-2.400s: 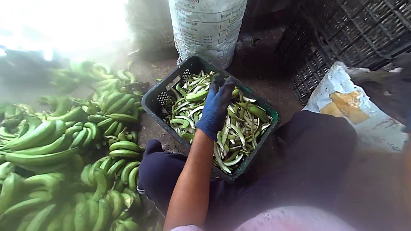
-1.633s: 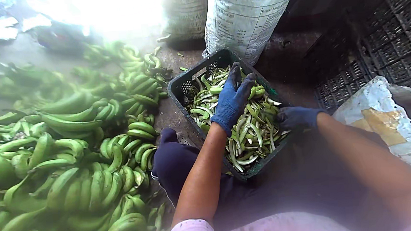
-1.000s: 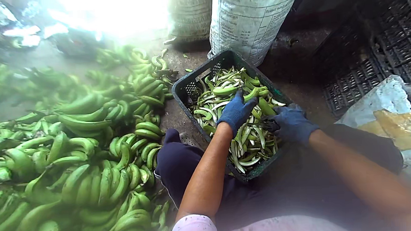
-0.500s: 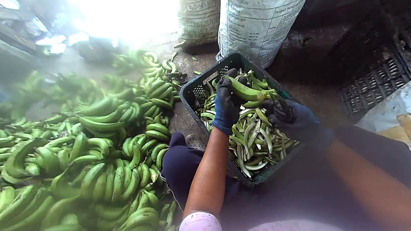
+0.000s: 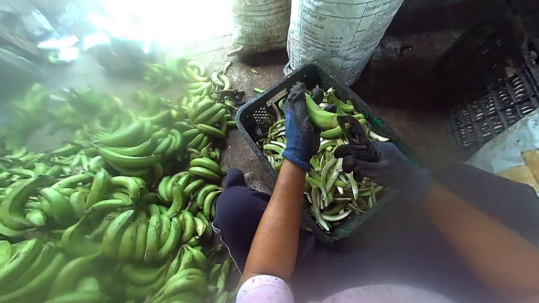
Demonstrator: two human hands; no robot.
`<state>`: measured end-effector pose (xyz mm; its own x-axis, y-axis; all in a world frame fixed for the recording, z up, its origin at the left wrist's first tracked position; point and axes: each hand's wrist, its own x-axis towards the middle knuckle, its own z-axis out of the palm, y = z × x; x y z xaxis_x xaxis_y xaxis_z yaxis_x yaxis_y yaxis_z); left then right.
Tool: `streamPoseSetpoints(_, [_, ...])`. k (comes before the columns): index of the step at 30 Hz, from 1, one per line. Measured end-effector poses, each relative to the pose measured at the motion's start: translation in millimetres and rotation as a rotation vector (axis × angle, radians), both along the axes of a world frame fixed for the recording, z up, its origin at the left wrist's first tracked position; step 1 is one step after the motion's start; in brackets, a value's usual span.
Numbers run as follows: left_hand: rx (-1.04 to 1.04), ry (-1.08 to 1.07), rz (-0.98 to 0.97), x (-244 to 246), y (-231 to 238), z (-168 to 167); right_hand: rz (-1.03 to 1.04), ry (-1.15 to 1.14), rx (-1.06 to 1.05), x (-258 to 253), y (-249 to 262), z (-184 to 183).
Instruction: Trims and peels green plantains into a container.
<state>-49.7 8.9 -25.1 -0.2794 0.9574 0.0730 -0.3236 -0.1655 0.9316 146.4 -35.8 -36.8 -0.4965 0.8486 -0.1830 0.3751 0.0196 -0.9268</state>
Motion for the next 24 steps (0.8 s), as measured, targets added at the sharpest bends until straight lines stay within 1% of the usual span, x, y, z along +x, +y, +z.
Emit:
streamPoseSetpoints(1, [-0.004,-0.025,-0.017,1,0,2,-0.007,0.007,-0.002,-1,0,1])
streamPoseSetpoints(3, [-0.035,-0.202,-0.052,3,0,3,0.007,-0.037,0.009,-2,1,2])
streamPoseSetpoints(4, [-0.030,-0.255,-0.050,5,-1,2,0.021,-0.082,0.025,-2,1,2])
streamPoseSetpoints(5, [-0.032,-0.283,-0.043,6,-2,3,0.030,-0.123,0.039,-4,0,2])
streamPoseSetpoints(7, [-0.067,-0.367,-0.031,7,-3,7,0.055,-0.126,0.070,-6,-3,2])
streamPoseSetpoints(11, [-0.048,-0.524,-0.099,4,2,15,0.063,-0.151,0.119,-8,-5,3])
streamPoseSetpoints(15, [0.021,-0.472,-0.058,7,0,13,0.054,-0.251,0.120,-8,-1,3])
streamPoseSetpoints(17, [0.022,-0.434,-0.038,11,-5,12,0.053,-0.296,0.183,-9,1,1])
streamPoseSetpoints(19, [0.022,-0.452,-0.049,19,-9,12,0.055,-0.356,0.298,-11,5,-2])
streamPoseSetpoints(21, [-0.040,-0.451,-0.051,24,-16,10,0.063,-0.452,0.373,-12,10,-2])
streamPoseSetpoints(24, [-0.108,-0.553,-0.151,34,-30,10,0.031,-0.603,0.362,-13,20,-1])
